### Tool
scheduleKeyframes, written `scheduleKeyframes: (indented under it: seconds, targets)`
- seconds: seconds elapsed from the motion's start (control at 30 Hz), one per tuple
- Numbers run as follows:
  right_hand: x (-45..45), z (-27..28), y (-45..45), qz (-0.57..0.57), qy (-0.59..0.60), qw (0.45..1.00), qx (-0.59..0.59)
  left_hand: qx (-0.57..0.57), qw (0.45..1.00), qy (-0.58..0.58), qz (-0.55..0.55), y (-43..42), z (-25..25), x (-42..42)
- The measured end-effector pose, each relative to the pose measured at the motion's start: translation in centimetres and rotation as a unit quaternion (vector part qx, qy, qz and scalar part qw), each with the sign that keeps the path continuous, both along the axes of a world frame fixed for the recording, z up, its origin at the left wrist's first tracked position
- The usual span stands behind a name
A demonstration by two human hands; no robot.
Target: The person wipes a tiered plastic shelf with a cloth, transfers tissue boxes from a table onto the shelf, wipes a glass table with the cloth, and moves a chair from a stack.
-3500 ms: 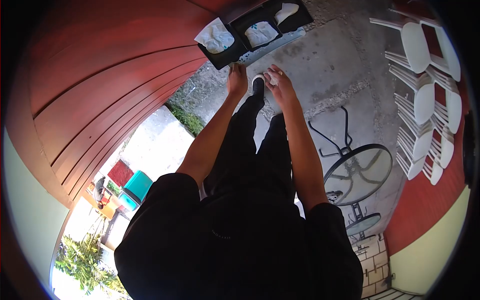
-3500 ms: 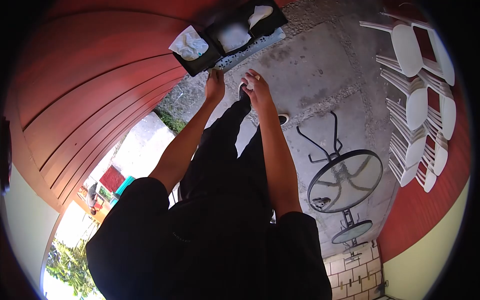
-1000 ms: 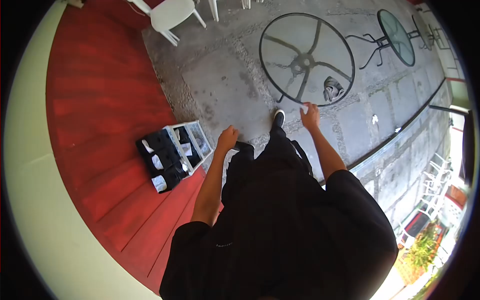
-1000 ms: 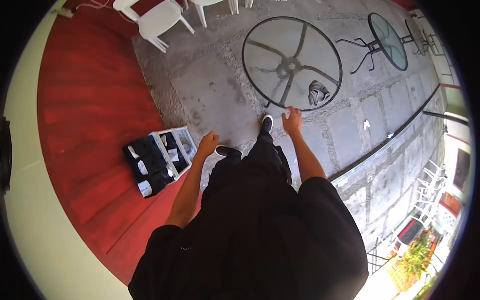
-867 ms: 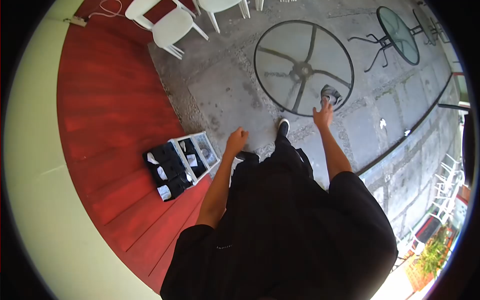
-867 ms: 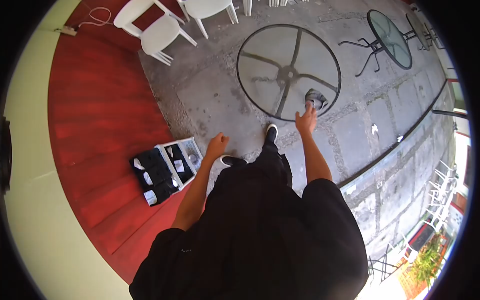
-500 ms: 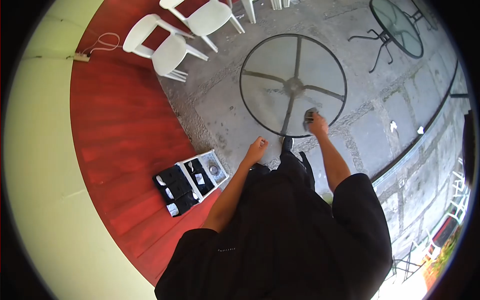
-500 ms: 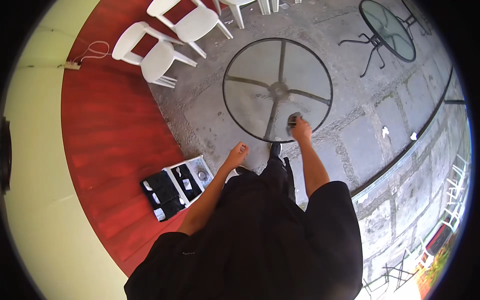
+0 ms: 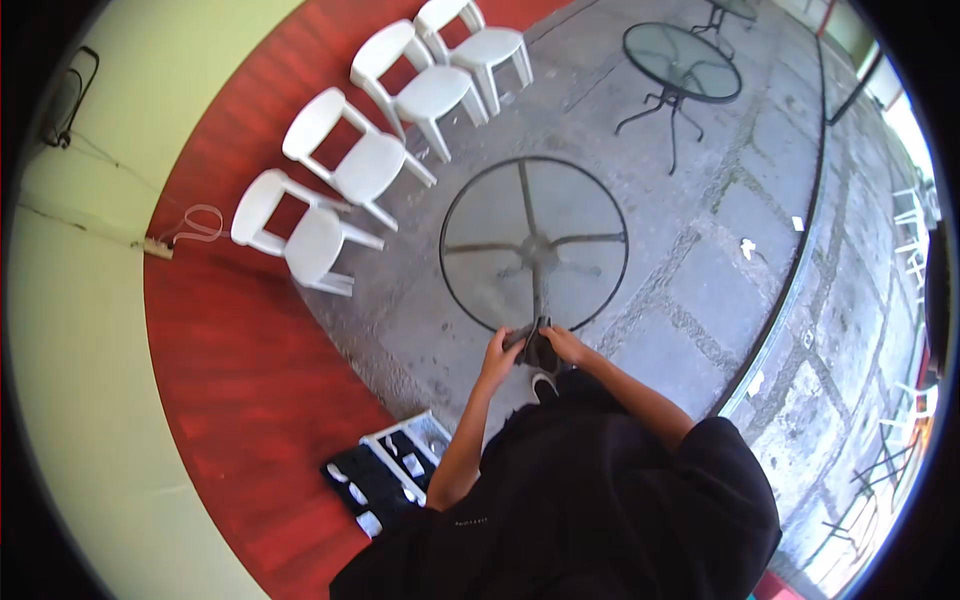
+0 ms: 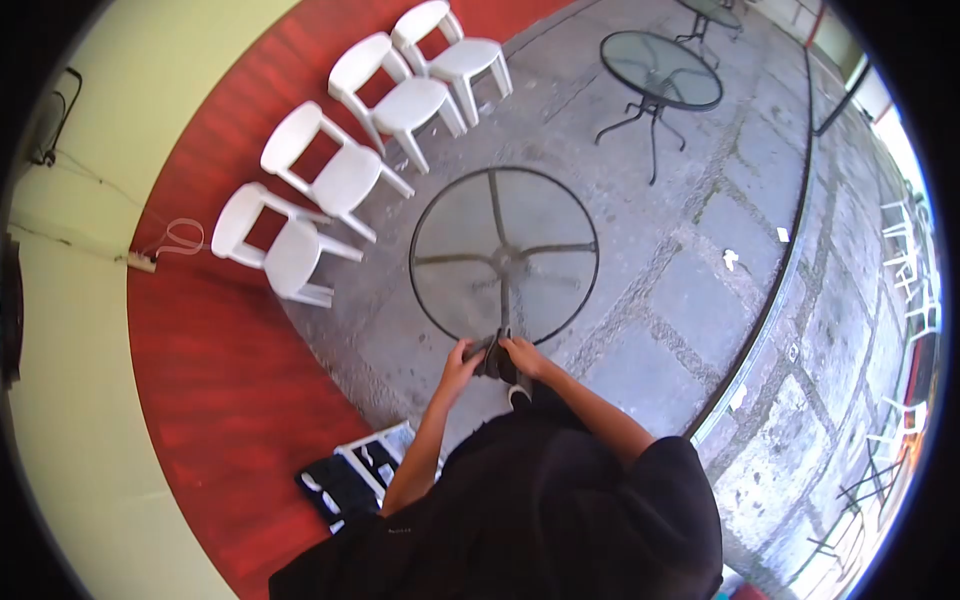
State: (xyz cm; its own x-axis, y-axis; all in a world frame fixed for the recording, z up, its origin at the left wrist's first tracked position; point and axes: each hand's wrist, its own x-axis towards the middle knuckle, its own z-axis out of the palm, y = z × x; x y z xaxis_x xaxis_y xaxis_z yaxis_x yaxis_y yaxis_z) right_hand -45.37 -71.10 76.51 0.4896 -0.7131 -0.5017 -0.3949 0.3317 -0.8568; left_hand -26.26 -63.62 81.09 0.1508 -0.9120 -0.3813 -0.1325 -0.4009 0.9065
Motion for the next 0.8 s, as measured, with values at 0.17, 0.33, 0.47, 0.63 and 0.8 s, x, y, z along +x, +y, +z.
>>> scheduleKeyframes:
  seconds: [0.17,0.33,0.47,0.63,0.8]
  targets:
    - [-5.2,7.0,1.8,-0.007,0.004,0.996,-0.09,-0.069,0.994,-0.02,0.08,2.7,1.1,-0.7]
    - [-10.1,12.8,3.6,0.053,0.104,0.968,-0.221,-0.135,0.983,-0.122,0.023,4.2,3.3,-2.9]
    - [-14.0,14.3,3.9,0.04,0.053,0.959,-0.274,0.003,0.943,0.272,0.193,2.7,7.2,-6.4]
    - [-21.7,14.2,1.4,0.038,0.084,0.927,-0.364,0.014,0.933,0.28,0.225,-1.5,8.8,-14.1]
    - [-34.1,17.3,-2.2,-0.053,0.077,0.949,-0.303,0.04,0.948,0.229,0.219,-8.6,6.0,-25.5]
